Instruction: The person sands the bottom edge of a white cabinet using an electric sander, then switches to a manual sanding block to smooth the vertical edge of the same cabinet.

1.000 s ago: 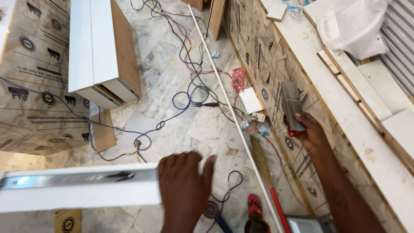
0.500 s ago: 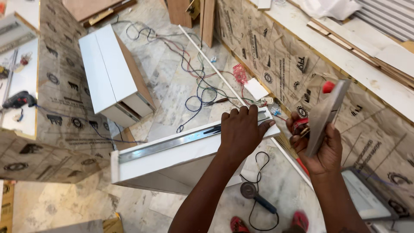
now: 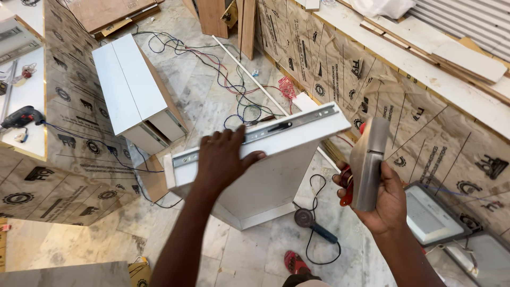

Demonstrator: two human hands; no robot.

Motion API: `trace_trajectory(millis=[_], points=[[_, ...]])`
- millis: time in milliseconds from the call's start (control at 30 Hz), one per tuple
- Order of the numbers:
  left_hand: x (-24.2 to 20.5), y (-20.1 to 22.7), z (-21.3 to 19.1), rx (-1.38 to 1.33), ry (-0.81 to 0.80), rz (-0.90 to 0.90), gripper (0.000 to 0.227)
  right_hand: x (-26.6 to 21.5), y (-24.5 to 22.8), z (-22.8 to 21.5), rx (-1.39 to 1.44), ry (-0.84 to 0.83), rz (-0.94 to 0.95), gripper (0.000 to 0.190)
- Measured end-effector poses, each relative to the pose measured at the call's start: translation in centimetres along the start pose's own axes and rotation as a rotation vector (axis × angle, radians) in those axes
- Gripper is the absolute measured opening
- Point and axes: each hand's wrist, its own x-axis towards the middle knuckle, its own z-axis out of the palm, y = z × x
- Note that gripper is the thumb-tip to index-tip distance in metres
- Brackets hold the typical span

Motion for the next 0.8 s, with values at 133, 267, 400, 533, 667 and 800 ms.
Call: trace_trajectory(millis=[133, 267, 400, 533, 667, 800], points=[[-4.3, -3.3, -2.6, 0.2, -0.095, -0.04, 0.1, -4.8, 2.7, 0.1, 0.055, -0.041, 0.048, 0.062], [-7.6, -6.1, -2.8, 0.196, -0.088, -0.093, 0.102, -8.6, 6.2, -1.5, 0.092, 0.034, 0.127, 0.065], [-8.7, -7.9, -1.4, 0.083, 0.116, 0.009, 0.097, -11.2, 10.3, -3.6, 0.133, -0.021, 0.187, 0.064], [-9.4, -9.3, -0.2, -0.242, 0.172, 0.043, 0.091, -11.0, 14.4, -4.1, 0.071, -0.006, 0.266, 0.067], [-10.1, -11.4, 0.7, -0.45, 0.324, 0.156, 0.092, -9.1, 18.7, -2.3, 0.072, 0.016, 0.323, 0.065], [-11.2, -13.3, 3.7, -0.894, 0.396, 0.063, 0.107, -6.3, 23.1, -0.5, -0.014, -0.066, 0.285, 0.068]])
